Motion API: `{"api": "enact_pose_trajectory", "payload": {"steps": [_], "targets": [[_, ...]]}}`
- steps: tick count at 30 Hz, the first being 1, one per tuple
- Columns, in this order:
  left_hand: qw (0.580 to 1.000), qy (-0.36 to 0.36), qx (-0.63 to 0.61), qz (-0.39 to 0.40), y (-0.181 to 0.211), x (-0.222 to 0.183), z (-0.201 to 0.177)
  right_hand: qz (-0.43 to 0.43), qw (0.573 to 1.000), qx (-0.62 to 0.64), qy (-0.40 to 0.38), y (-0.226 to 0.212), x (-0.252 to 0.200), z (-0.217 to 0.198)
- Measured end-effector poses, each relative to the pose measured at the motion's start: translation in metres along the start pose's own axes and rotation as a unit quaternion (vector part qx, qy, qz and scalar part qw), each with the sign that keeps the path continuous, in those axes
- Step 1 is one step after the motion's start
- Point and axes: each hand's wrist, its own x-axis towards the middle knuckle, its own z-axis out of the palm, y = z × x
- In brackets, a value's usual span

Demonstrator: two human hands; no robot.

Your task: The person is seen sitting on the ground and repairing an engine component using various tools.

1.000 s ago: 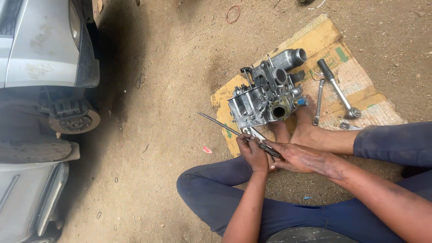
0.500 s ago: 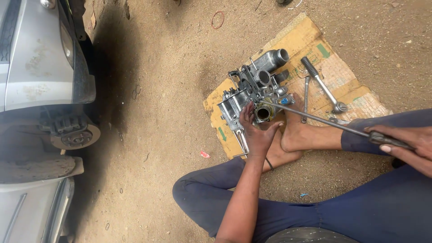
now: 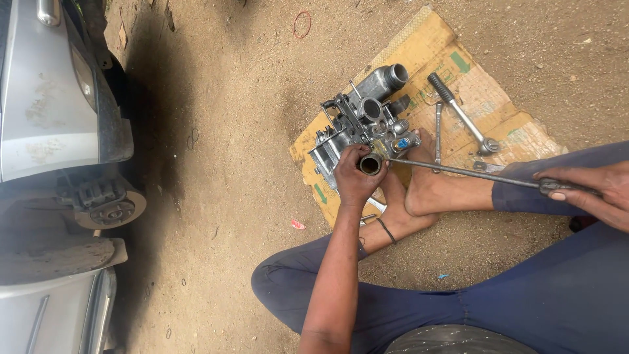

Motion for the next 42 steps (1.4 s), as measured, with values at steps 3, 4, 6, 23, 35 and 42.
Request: {"api": "enact_pose_trajectory", "payload": {"steps": [3, 4, 6, 23, 35, 42], "targets": [[1.0, -0.007, -0.003, 0.011, 0.001, 0.001, -0.002, 0.01, 1.0, -0.009, -0.017, 0.018, 0.007, 0.013], [1.0, -0.008, -0.007, 0.01, 0.002, 0.001, -0.002, -0.004, 1.0, 0.001, -0.006, 0.02, 0.007, 0.014], [1.0, -0.008, -0.013, 0.01, 0.002, 0.0, -0.002, -0.015, 1.0, 0.012, 0.005, 0.014, 0.007, 0.009], [0.999, -0.032, -0.035, -0.004, 0.01, 0.001, -0.012, -0.126, 0.954, -0.272, -0.01, -0.046, 0.057, -0.091], [0.998, -0.06, -0.003, -0.018, 0.019, 0.008, -0.02, -0.056, 0.924, -0.364, -0.104, -0.165, 0.012, -0.135], [1.0, -0.026, -0.006, -0.002, 0.001, 0.006, -0.018, -0.203, 0.96, -0.194, 0.02, 0.004, 0.103, -0.067]]}}
